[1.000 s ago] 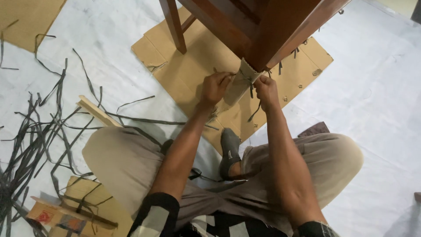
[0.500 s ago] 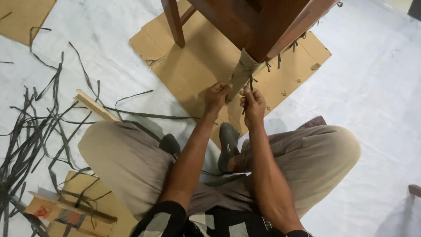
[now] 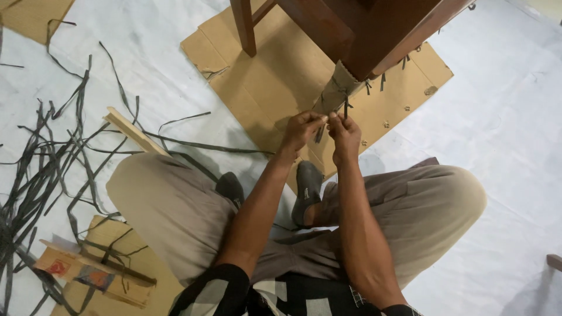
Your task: Wrapping the legs of a wooden chair with cardboard and plastic straps for protection.
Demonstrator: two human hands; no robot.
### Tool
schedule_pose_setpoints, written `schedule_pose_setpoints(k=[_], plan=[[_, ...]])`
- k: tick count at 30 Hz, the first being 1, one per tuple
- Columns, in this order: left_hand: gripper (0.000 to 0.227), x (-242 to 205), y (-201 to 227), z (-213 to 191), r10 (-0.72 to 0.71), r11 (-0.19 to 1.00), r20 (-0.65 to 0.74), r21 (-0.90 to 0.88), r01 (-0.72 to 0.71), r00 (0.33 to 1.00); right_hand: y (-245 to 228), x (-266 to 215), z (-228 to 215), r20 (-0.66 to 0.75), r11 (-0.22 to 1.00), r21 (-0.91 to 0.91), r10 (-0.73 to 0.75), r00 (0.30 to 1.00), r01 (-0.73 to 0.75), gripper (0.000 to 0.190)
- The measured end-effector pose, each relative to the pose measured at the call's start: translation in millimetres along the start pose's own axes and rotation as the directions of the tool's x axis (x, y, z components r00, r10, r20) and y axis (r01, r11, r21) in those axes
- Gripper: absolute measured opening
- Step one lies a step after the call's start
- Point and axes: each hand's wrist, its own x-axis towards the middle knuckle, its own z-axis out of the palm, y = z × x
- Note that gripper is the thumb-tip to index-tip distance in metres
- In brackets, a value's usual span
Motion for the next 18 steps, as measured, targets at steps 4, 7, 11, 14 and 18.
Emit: schedule_pose_setpoints(k=[4,7,11,14,18], plan=[[0.008,6.8,-14.3,-5.5,0.021,0.999,0.059,0.04,-0.024,0.998,-3.0,-1.8,1.8,-0.009,0.999,0.006,0.054,0.999,-0.054,0.021],[0.007,10.1,-20.6,-9.7,0.018,0.999,0.082,0.044,-0.021,0.997,-9.3,-4.5,2.7,-0.014,0.998,0.003,0.07,0.997,-0.07,0.021],[0.021,21.0,-39.7,-13.6,-0.009,1.0,0.099,0.015,0.007,0.995,-14.7,-7.4,4.4,-0.015,0.998,0.014,0.066,0.998,-0.066,0.02],[0.018,4.3,-14.2,-10.9,-0.009,0.996,0.103,0.089,0.0,0.995,-21.4,-14.4,11.2,-0.055,0.998,-0.059,-0.002,0.998,-0.001,0.019],[0.017,5.7,-12.3,-8.6,0.007,0.99,0.131,0.136,-0.025,0.991,-17.7,-11.1,6.7,-0.07,0.95,-0.231,-0.231,0.97,0.21,0.022]])
